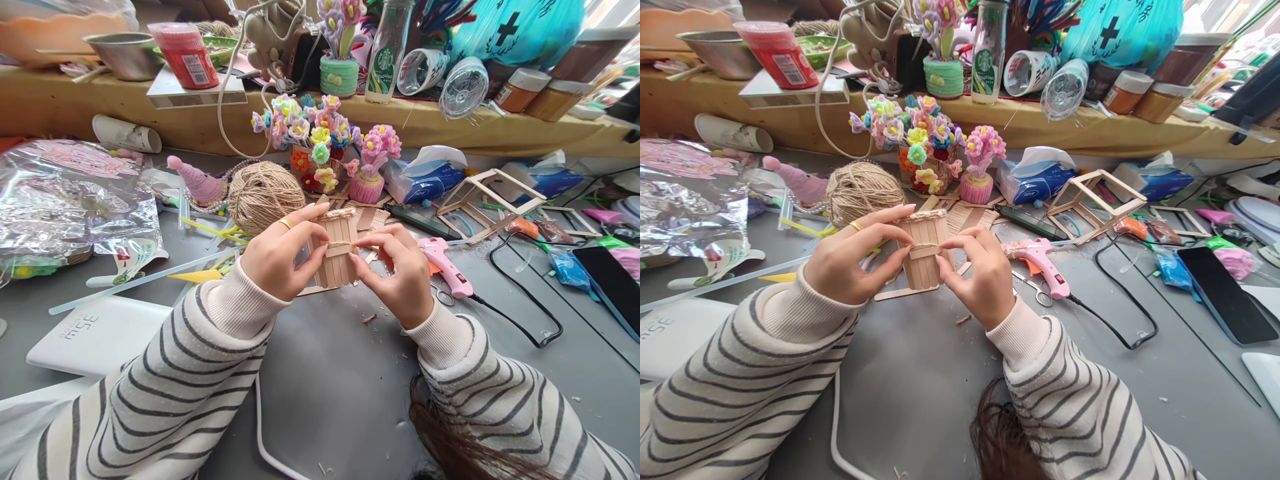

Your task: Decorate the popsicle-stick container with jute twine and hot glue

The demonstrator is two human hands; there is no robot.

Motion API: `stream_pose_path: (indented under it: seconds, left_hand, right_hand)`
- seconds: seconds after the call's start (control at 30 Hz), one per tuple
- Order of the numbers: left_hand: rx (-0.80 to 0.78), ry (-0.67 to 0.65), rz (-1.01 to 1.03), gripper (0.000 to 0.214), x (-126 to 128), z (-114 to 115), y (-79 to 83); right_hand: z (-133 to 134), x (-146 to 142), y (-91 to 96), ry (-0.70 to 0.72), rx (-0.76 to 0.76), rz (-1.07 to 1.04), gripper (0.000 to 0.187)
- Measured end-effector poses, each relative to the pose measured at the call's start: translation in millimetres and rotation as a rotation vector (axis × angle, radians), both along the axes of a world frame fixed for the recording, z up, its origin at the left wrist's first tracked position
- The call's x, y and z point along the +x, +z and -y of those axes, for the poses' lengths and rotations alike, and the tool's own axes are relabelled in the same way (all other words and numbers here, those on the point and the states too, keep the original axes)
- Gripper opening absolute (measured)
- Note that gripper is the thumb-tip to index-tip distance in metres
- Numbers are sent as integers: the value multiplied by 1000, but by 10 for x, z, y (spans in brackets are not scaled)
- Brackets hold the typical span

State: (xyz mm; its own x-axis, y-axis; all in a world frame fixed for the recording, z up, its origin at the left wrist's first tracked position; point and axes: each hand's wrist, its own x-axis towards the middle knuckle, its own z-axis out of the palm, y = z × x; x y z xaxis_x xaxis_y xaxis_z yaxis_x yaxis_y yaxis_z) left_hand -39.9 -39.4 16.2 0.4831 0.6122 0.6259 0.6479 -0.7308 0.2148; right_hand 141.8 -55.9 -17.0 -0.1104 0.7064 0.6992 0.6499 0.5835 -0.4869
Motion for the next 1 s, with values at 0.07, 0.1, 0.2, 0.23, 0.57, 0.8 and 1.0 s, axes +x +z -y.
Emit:
stream_pose_path:
  seconds: [0.07,0.1,0.2,0.23,0.57,0.8,1.0]
  left_hand:
    - [-6,-5,5,7,-5,3,17]
    - [-15,-14,1,8,-11,3,24]
    - [-65,-74,-36,15,-46,-8,30]
    - [-81,-98,-45,18,-59,-15,23]
    - [-130,-153,-97,17,-93,-57,12]
    - [-90,-124,-73,9,-75,-44,24]
    - [-94,-93,-81,5,-67,-43,17]
  right_hand:
    - [-1,0,1,0,5,-1,9]
    - [-2,0,0,-2,4,-1,9]
    - [-3,-2,-5,-8,-1,-1,8]
    - [-3,-2,-8,-8,-4,-2,8]
    - [-5,10,-12,-8,-6,-10,9]
    - [-7,11,-8,-9,-8,-9,9]
    - [-4,10,-7,-12,-5,-5,8]
